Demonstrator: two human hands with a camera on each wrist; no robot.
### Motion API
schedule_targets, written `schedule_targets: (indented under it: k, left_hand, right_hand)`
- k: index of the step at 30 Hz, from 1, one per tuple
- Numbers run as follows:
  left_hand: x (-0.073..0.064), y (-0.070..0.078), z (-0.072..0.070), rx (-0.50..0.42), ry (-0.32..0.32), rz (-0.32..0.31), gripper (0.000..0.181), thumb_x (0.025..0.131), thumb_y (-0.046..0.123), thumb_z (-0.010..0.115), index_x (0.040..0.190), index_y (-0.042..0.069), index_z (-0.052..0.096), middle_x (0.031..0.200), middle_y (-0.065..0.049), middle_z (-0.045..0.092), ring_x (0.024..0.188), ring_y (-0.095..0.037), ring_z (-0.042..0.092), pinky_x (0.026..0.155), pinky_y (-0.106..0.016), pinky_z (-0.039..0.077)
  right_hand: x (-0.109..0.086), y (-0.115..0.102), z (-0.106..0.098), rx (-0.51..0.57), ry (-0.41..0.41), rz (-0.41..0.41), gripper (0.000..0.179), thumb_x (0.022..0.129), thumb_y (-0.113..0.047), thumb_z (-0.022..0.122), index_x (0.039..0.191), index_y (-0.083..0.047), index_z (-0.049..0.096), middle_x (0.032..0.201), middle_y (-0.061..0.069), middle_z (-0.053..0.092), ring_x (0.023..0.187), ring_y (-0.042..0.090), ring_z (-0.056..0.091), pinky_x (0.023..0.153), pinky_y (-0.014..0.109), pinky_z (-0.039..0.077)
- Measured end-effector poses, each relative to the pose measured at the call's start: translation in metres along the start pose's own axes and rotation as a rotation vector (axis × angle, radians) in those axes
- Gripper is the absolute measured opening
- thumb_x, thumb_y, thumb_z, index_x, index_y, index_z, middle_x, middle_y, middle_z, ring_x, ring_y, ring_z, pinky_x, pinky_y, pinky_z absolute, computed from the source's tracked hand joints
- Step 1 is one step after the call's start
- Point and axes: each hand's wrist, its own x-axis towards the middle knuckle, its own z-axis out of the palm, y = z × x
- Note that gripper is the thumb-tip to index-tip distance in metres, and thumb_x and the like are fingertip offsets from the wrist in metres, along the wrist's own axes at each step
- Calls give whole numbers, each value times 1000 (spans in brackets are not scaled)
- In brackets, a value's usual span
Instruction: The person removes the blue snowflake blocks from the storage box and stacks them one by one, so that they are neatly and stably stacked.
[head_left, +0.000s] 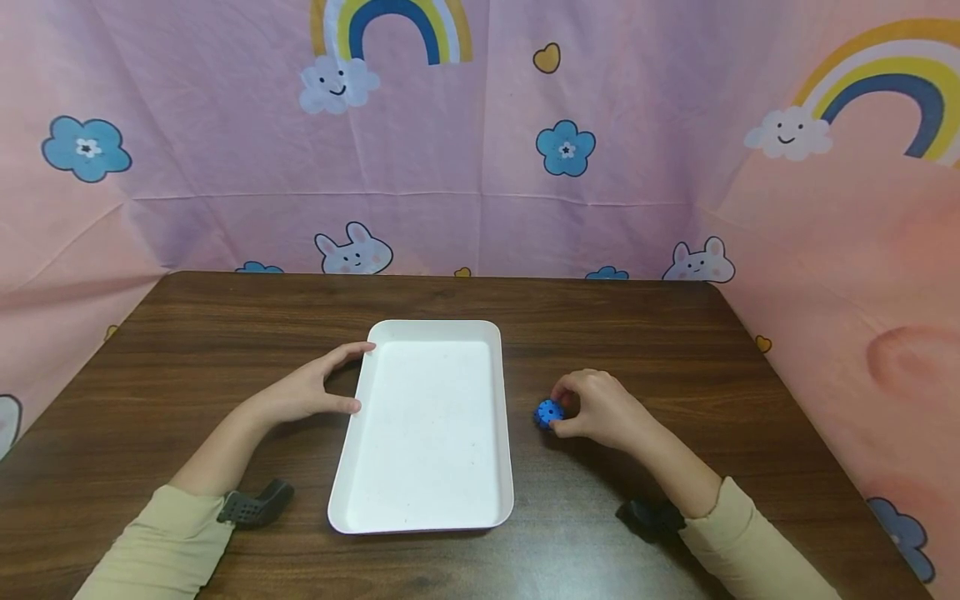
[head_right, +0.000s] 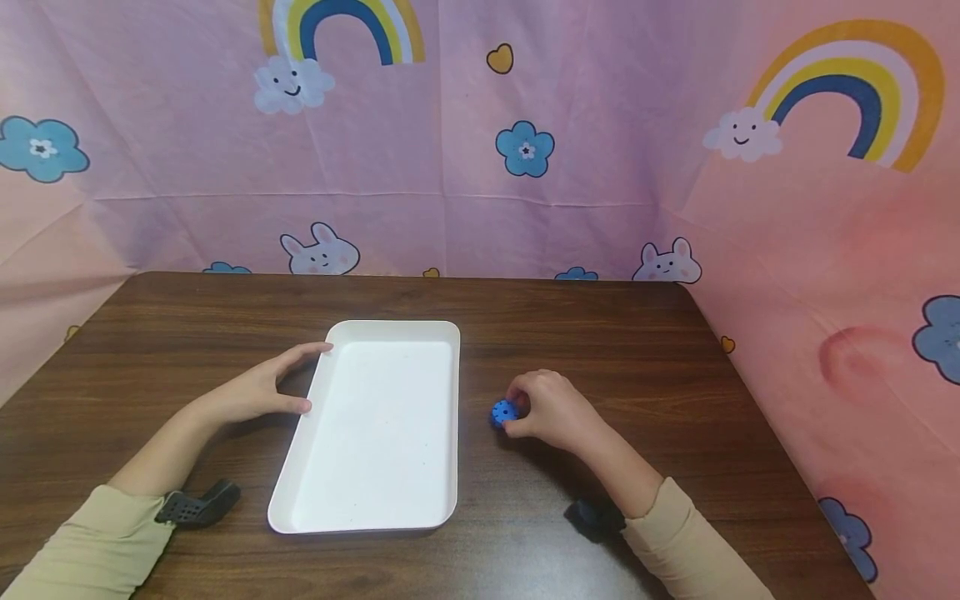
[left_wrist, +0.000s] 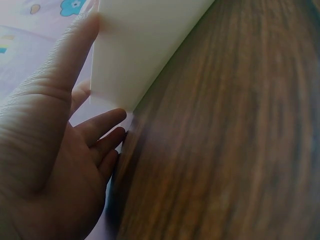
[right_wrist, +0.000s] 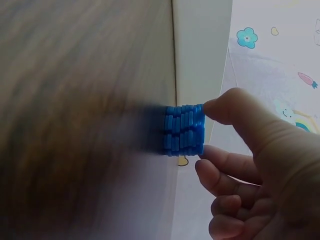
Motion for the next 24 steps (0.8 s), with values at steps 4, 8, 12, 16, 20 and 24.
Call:
schedule_targets:
  k: [4, 8, 12, 16, 20, 24]
  left_hand:
    - [1, -2, 0, -1, -1, 5, 84, 79, 27, 79, 148, 21, 31, 151, -15, 28, 138, -37, 21, 101, -65, 21]
    - [1, -3, -1, 12, -1, 10, 84, 79, 27, 79, 148, 20, 31, 151, -16, 28, 137, -37, 23, 101, -65, 23]
    - [0, -2, -1, 27, -8, -6, 85, 79, 30, 80, 148, 22, 31, 151, -15, 28, 138, -37, 22, 101, -64, 23]
    - [0, 0, -3, 24, -30, -16, 85, 79, 31, 80, 148, 25, 32, 151, -13, 28, 138, -36, 21, 102, -64, 22]
    - [1, 4, -9, 20, -49, 18, 83, 80, 27, 79, 148, 20, 32, 151, -12, 30, 139, -35, 21, 103, -65, 20]
    - [1, 11, -18, 64, -37, 37, 80, 82, 29, 78, 147, 12, 34, 147, -13, 37, 136, -35, 28, 104, -60, 23]
  right_hand:
    - [-1, 0, -2, 2, 8, -4, 26, 70, -24, 83, 88, -9, 69, 77, -7, 61, 73, 11, 54, 67, 29, 47]
    - [-2, 1, -3, 12, 22, 1, 27, 71, -24, 83, 89, -9, 70, 79, -7, 62, 74, 11, 55, 68, 30, 48]
    - [-4, 0, -8, 33, 50, -6, 27, 72, -23, 83, 91, -9, 70, 82, -6, 64, 76, 12, 56, 68, 30, 49]
    - [-5, -1, -17, 48, 67, -6, 27, 74, -24, 82, 92, -8, 70, 86, -3, 65, 80, 17, 58, 70, 33, 49]
    - [-6, -1, -28, 48, 84, 0, 28, 76, -26, 81, 96, -8, 71, 89, -1, 66, 84, 22, 60, 72, 35, 49]
    - [-8, 3, -41, 35, 101, -9, 30, 78, -25, 79, 101, -7, 70, 91, -1, 67, 80, 18, 59, 68, 33, 47]
